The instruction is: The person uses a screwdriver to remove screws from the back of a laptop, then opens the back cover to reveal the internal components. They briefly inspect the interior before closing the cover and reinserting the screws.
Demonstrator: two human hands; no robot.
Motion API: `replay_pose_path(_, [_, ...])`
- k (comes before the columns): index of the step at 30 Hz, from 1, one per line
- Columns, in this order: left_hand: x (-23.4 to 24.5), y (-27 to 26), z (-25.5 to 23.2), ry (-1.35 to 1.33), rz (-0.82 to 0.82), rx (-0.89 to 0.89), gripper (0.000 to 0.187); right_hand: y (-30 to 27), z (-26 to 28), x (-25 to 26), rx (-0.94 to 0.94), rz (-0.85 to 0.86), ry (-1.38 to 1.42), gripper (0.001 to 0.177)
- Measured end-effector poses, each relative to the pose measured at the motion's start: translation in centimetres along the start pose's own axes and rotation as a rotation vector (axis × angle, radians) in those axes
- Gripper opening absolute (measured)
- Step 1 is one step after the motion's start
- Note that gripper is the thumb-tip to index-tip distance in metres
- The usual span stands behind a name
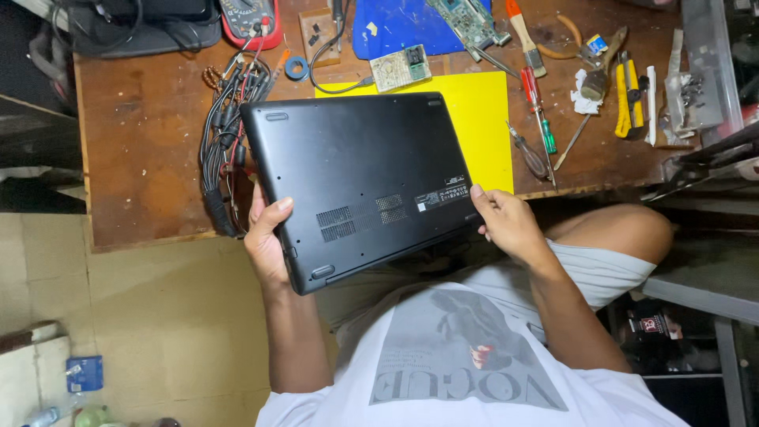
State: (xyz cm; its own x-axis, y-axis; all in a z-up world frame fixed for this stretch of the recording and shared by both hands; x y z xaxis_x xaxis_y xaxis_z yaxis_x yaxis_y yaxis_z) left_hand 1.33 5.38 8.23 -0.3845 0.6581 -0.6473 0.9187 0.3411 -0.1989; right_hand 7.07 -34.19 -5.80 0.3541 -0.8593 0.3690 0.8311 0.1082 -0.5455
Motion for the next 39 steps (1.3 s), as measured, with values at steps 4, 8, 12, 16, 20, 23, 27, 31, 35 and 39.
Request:
replay_pose_path(4, [2.1, 0.8, 2.0, -0.051, -0.018, 0.025, 0.074, 0.4, -3.6, 1.7, 0.043, -0.012, 0.212, 0.051])
replay_pose_path(8, [6.9, 3.0, 8.1, -0.202, -0.055, 0.152, 0.073, -4.3, 2.3, 2.7, 0.13, 0.091, 0.482, 0.034])
replay_pose_path(12, [7.8, 6.0, 12.3, -0.274, -0.027, 0.226, 0.067, -2.2, -1.1, 3.3, 0.194, 0.148, 0.751, 0.027])
replay_pose_path(16, [8.7, 8.2, 15.2, -0.301, -0.051, 0.265, 0.063, -1.3, -0.7, 3.7, 0.27, 0.096, 0.822, 0.024])
replay_pose_path(20, [7.2, 7.9, 16.1, -0.25, -0.126, 0.389, 0.053, -0.5, -0.2, 5.0, 0.263, -0.011, 0.815, 0.023])
replay_pose_path(23, [3.7, 5.7, 13.0, -0.267, -0.141, 0.439, 0.056, -0.6, 0.8, 5.9, 0.228, -0.061, 0.836, 0.023])
replay_pose_path(27, [0.2, 0.2, 9.3, -0.397, 0.052, 0.485, 0.074, -2.3, 3.5, 6.9, 0.149, -0.175, 0.76, 0.024])
replay_pose_path(31, [0.3, -2.4, 9.5, -0.221, -0.049, 0.404, 0.03, -3.7, 6.5, 6.9, 0.177, -0.143, 0.681, 0.02])
replay_pose_path(35, [1.1, -1.8, 9.9, -0.147, -0.108, 0.387, 0.027, -8.0, 12.3, 6.8, 0.542, -0.488, -0.355, 0.047])
replay_pose_path(39, [0.4, -1.3, 9.3, -0.214, -0.159, 0.378, 0.02, -11.3, 13.4, 1.3, 1.264, -0.561, -0.72, 0.064])
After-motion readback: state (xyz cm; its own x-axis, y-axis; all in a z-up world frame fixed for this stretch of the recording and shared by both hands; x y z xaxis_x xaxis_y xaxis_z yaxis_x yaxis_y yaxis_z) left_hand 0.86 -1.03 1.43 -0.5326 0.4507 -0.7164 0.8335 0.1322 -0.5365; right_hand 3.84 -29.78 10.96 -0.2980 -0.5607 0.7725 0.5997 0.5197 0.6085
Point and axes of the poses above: each hand's wrist, its own y-axis towards the middle knuckle, its own x-axis out of the back of the hand, z = x × y, the point moved 8 cm from there along y, towards the middle knuckle, and after that the axes turned 7 degrees about z, right-handed, at the moved point
